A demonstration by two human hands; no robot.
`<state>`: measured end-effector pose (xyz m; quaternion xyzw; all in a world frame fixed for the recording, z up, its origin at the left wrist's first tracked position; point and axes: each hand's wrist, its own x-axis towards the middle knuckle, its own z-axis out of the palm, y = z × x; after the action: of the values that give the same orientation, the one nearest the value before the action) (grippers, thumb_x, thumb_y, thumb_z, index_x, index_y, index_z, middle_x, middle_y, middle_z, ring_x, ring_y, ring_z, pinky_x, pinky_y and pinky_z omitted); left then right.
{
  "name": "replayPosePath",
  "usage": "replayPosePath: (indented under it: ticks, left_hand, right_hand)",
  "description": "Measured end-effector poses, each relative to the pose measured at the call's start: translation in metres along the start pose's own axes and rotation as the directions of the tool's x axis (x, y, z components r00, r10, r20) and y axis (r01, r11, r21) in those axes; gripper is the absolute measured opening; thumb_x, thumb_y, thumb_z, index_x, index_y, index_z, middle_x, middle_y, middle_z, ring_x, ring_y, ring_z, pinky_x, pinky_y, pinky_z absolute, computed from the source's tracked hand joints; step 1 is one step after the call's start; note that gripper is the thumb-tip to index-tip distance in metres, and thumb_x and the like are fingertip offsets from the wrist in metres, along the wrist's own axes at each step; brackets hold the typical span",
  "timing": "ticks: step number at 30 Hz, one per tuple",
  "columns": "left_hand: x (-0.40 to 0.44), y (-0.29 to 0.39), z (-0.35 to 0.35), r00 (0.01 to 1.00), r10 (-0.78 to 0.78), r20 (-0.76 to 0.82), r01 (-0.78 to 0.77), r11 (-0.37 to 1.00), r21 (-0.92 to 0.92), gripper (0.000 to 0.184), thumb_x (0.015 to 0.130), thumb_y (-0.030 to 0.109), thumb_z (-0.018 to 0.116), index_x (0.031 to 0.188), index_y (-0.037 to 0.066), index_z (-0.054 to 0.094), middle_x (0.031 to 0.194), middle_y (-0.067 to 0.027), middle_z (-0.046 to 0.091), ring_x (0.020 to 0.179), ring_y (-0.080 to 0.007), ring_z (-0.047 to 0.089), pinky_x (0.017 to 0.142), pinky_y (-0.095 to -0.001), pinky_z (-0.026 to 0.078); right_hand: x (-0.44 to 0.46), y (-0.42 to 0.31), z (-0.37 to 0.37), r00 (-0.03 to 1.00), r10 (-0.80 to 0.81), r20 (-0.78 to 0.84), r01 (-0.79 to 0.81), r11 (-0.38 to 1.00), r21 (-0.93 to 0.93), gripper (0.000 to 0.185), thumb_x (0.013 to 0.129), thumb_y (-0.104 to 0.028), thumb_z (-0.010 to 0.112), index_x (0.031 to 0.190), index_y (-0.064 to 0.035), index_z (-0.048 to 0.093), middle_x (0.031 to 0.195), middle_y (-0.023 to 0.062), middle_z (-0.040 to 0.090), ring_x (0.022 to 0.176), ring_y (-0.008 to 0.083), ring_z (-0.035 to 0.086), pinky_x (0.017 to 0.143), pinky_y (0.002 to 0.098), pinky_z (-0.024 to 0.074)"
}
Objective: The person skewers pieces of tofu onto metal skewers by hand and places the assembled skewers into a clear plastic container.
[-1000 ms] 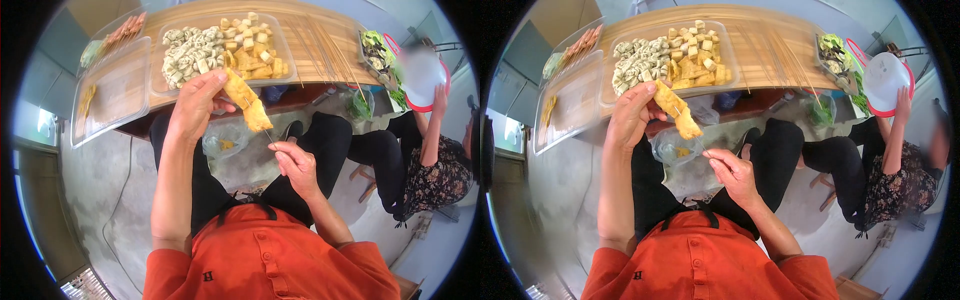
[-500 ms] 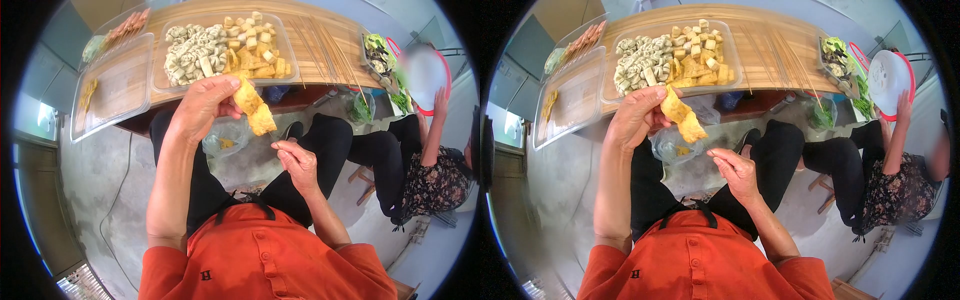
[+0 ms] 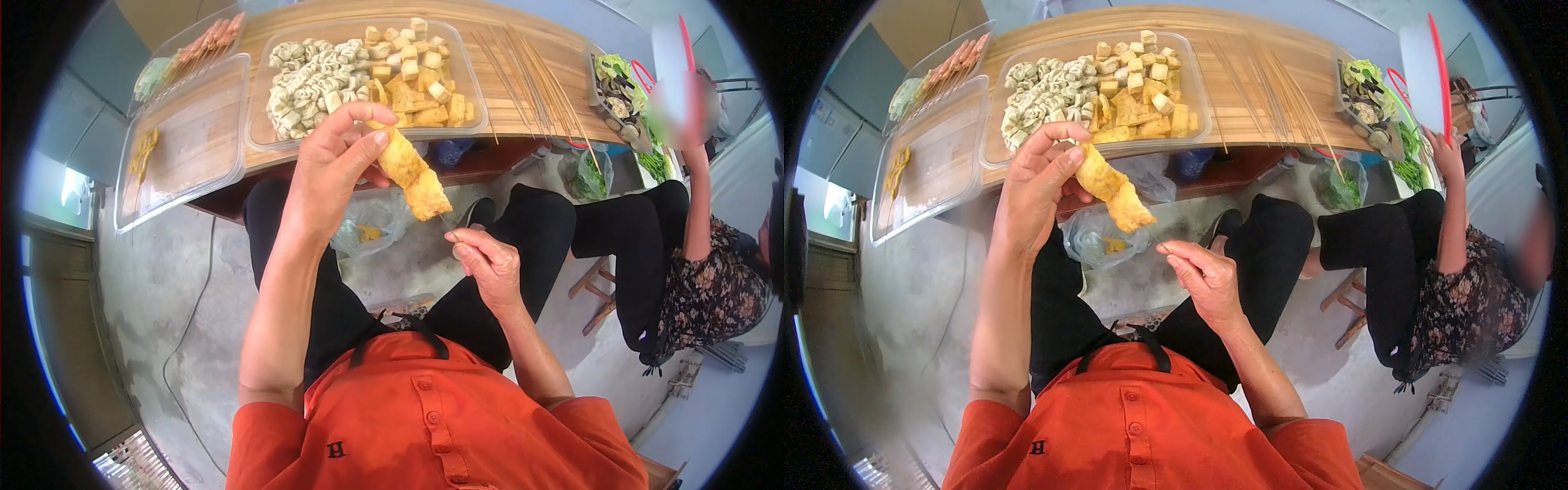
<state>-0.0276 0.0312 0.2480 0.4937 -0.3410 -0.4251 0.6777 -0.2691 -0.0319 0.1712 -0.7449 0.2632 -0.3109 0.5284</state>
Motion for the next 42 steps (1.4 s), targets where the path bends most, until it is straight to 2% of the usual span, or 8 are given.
replayPosePath:
  ticks: [12,17,20,22,26,30,38,42]
  left_hand:
    - [-0.008,-0.003,-0.008,0.987,0.107,0.116,-0.124,0.98,0.153,0.037,0.092,0.013,0.062,0.128,0.006,0.057,0.089,0.0004,0.062,0.073,-0.0051,0.06,0.062,-0.018,0.048]
    - [-0.011,0.006,-0.01,0.984,-0.01,0.179,-0.01,0.994,0.108,0.045,0.087,0.014,0.067,0.129,0.005,0.056,0.091,0.0005,0.063,0.072,-0.0053,0.059,0.058,-0.0168,0.041]
    - [-0.01,0.008,-0.014,0.971,-0.058,0.233,0.03,0.992,0.121,0.046,0.086,0.013,0.067,0.129,0.004,0.056,0.091,0.0008,0.063,0.071,-0.0056,0.059,0.059,-0.0172,0.042]
    - [-0.015,0.009,-0.013,0.969,-0.055,0.24,0.025,0.991,0.129,0.046,0.086,0.013,0.068,0.129,0.003,0.056,0.091,0.0007,0.062,0.072,-0.0057,0.059,0.059,-0.0171,0.042]
    - [-0.015,0.003,-0.011,0.963,-0.054,0.264,0.025,0.993,0.114,0.047,0.085,0.014,0.069,0.129,0.002,0.056,0.091,-0.0003,0.062,0.072,-0.0064,0.058,0.061,-0.0164,0.042]
    - [-0.014,0.005,-0.009,0.963,-0.068,0.262,0.043,0.994,0.099,0.046,0.085,0.012,0.069,0.129,0.002,0.057,0.091,-0.0007,0.062,0.072,-0.0069,0.058,0.064,-0.0167,0.044]
    - [-0.017,-0.015,0.006,0.998,0.003,0.061,-0.003,1.0,0.002,0.082,0.077,0.025,0.078,0.143,0.003,0.036,0.107,-0.0074,0.058,0.091,-0.013,0.058,0.076,-0.0269,0.048]
    - [-0.022,-0.027,0.015,0.995,-0.091,0.048,0.097,0.982,-0.162,0.054,0.081,0.01,0.073,0.127,-0.003,0.049,0.1,-0.0076,0.065,0.084,-0.0116,0.06,0.074,-0.0264,0.048]
  right_hand:
    - [-0.003,0.003,-0.006,0.999,0.031,0.009,-0.031,0.998,0.053,0.017,0.089,-0.005,0.063,0.105,-0.0013,0.069,0.072,-0.0016,0.06,0.055,0.0039,0.045,0.049,0.0194,0.0369]
    - [-0.003,0.004,-0.008,0.999,-0.049,0.024,0.049,0.999,-0.022,0.018,0.089,-0.004,0.064,0.105,-0.0016,0.07,0.084,0.0019,0.069,0.056,0.0044,0.049,0.05,0.0197,0.04]
    - [-0.003,0.005,-0.008,0.998,-0.056,0.006,0.056,0.998,-0.026,0.016,0.088,-0.003,0.063,0.101,0.0003,0.07,0.068,0.0004,0.058,0.053,0.0056,0.047,0.05,0.0205,0.0378]
    - [-0.007,0.008,-0.007,0.998,-0.051,0.032,0.051,0.999,-0.005,0.018,0.089,-0.004,0.064,0.106,-0.0022,0.07,0.089,0.0034,0.071,0.057,0.0045,0.051,0.05,0.0202,0.0413]
    - [-0.004,0.005,-0.003,0.997,-0.066,0.036,0.065,0.998,0.023,0.018,0.089,-0.004,0.064,0.105,-0.0022,0.07,0.089,0.0034,0.07,0.056,0.0045,0.05,0.05,0.0198,0.0409]
    - [-0.002,-0.001,0.002,0.999,-0.034,0.023,0.032,0.995,0.097,0.017,0.09,-0.005,0.063,0.105,-0.0013,0.069,0.079,0.0001,0.064,0.056,0.0041,0.048,0.05,0.0193,0.0397]
    - [-0.004,-0.028,0.017,0.994,0.107,0.025,-0.11,0.968,0.224,0.018,0.094,-0.008,0.059,0.108,0.0003,0.065,0.071,-0.003,0.054,0.057,0.0038,0.046,0.051,0.019,0.0382]
    - [0.001,-0.037,0.022,0.991,0.126,0.047,-0.135,0.953,0.27,0.018,0.095,-0.009,0.058,0.109,-0.0002,0.065,0.072,-0.003,0.054,0.058,0.0038,0.047,0.052,0.0193,0.0387]
